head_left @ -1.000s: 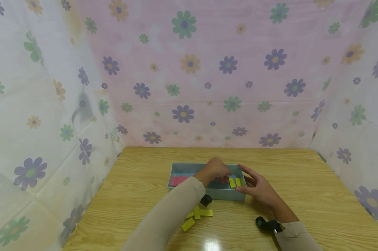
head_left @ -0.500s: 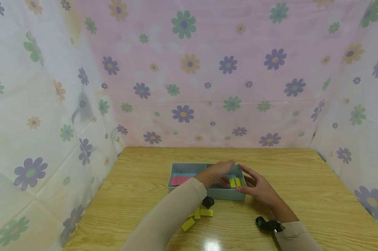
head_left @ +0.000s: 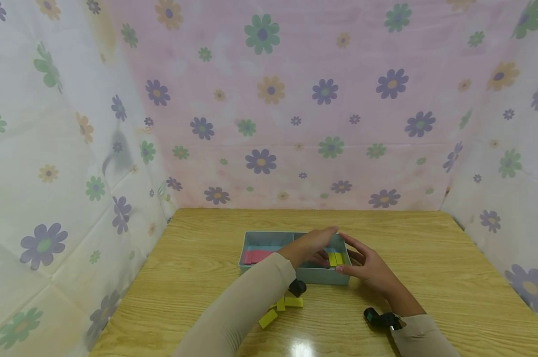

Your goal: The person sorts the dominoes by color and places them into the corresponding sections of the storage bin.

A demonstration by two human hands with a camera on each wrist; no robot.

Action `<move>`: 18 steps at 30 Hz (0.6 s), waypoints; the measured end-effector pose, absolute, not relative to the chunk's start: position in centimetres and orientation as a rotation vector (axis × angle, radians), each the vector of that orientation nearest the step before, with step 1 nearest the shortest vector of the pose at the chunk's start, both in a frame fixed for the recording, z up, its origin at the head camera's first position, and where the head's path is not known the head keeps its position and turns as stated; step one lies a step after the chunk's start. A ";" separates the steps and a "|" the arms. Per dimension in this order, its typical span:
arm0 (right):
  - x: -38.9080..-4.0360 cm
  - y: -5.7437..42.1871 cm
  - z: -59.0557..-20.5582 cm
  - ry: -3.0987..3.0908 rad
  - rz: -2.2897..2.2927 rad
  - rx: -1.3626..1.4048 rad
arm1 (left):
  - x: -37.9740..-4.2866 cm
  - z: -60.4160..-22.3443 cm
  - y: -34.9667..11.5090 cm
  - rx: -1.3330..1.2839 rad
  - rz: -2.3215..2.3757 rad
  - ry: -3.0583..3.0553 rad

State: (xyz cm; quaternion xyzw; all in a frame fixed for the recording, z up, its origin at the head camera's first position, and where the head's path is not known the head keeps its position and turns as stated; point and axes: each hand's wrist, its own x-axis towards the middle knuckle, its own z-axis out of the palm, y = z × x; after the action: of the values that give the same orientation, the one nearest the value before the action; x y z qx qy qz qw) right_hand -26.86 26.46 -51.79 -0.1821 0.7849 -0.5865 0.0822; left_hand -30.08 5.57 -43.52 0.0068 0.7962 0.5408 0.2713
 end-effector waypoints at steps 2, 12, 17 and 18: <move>-26.9 26.5 -51.8 2.346 -1.748 -0.539 | -30.0 -43.4 5.5 0.032 1.453 2.142; -26.8 26.4 -51.7 2.328 -1.757 -0.519 | -30.1 -43.1 5.5 0.015 1.455 2.142; -26.8 26.5 -51.7 2.325 -1.774 -0.515 | -30.3 -42.7 5.4 -0.002 1.461 2.132; -26.8 26.5 -51.7 2.330 -1.770 -0.523 | -30.3 -42.6 5.3 0.007 1.464 2.125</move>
State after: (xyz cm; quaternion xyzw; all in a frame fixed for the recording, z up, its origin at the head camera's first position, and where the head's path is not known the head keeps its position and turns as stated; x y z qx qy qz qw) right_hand -26.78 26.49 -51.70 -0.1752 0.7811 -0.5933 0.0843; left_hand -30.33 5.28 -42.64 0.0026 0.7912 0.5453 0.2770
